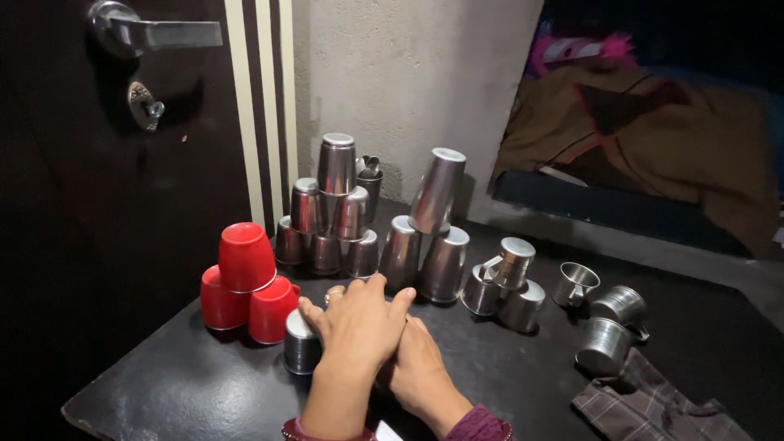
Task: The person wipes metal cups and plastic cups with a cloth and stacks them on a table.
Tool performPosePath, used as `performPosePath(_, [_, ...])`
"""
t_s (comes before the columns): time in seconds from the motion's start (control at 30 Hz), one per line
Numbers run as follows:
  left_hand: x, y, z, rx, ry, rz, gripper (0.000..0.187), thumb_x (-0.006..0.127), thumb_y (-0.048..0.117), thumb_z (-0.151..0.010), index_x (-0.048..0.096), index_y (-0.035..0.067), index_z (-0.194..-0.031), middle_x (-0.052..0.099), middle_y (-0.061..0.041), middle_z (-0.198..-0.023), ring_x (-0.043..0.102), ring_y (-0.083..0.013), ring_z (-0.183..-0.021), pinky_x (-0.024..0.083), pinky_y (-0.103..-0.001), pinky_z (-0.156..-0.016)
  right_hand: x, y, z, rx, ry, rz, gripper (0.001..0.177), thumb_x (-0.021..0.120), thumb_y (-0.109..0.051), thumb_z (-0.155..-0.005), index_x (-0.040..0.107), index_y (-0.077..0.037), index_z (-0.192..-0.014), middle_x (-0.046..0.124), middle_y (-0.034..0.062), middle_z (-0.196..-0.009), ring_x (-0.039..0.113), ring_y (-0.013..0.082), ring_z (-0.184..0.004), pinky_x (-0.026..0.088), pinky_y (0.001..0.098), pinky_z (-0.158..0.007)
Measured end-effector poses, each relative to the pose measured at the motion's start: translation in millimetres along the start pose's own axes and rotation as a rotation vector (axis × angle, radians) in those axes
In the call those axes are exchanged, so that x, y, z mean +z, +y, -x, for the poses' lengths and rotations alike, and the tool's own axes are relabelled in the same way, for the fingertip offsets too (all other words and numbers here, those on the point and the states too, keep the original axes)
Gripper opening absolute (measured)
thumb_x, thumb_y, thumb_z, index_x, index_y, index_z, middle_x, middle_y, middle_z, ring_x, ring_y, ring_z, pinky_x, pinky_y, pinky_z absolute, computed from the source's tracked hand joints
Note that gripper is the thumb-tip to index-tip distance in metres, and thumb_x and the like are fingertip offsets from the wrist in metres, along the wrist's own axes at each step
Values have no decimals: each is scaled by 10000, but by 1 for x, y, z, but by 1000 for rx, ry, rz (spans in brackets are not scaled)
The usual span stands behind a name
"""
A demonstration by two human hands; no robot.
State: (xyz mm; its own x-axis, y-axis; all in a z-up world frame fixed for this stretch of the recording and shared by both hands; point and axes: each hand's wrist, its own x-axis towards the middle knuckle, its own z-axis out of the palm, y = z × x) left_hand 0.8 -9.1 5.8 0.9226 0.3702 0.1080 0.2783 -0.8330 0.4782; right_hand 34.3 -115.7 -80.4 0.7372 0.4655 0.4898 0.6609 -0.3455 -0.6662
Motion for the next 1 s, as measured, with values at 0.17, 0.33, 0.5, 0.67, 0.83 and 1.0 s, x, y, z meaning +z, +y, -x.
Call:
performPosePath(0.17, [6, 6, 1, 40, -2, 22, 569, 504, 605, -938, 640, 164, -1271, 635, -108, -1307, 506, -356, -1334, 126, -763, -1146, -7, -5, -1, 96, -12, 17, 591, 744, -92, -725, 607, -143, -1298, 694, 111, -1196, 597, 345, -1157, 498, 438, -954])
performPosePath(0.33, [12, 5, -1, 104, 118, 162, 582, 559, 598, -902, 637, 170, -1288, 652, -100, -1275, 518, -348, -1310, 183, -712, -1146, -11, -1, -3, 8, 27, 72, 585, 774, -143, -741, 580, -123, -1293, 689, 132, -1208, 609, 358, -1138, 481, 459, -948])
performPosePath(0.5, [1, -12, -3, -26, 189, 108, 604, 639, 560, -831, 632, 225, -1334, 613, -62, -1365, 432, -342, -1370, 242, -688, -1085, -10, 3, 0, 61, 58, 65, 625, 765, -221, -783, 503, -128, -1344, 703, 128, -1168, 644, 335, -1104, 502, 440, -941])
performPosePath(0.67, [11, -20, -5, 27, 37, 188, 666, 739, 467, -767, 590, 207, -1361, 607, -86, -1332, 532, -347, -1295, 457, -481, -1054, -15, 7, -2, 138, 73, 78, 694, 748, -186, -739, 496, -171, -1386, 682, 165, -1142, 643, 334, -1105, 510, 436, -944])
performPosePath(0.83, [25, -20, -7, 220, -74, 285, 859, 891, 296, -610, 539, 157, -1381, 575, -136, -1334, 538, -347, -1289, 454, -408, -1074, -38, 20, -6, 235, 133, 124, 658, 789, -219, -722, 537, -164, -1328, 703, 136, -1164, 668, 309, -1131, 512, 419, -957])
performPosePath(1.0, [45, -26, -15, 290, -225, 262, 968, 814, 94, -630, 392, 183, -1497, 547, -145, -1367, 543, -353, -1278, 476, -401, -1043, -70, 37, 5, 338, 174, 119, 697, 853, -302, -678, 559, -161, -1294, 739, 83, -1160, 705, 227, -1134, 532, 368, -956])
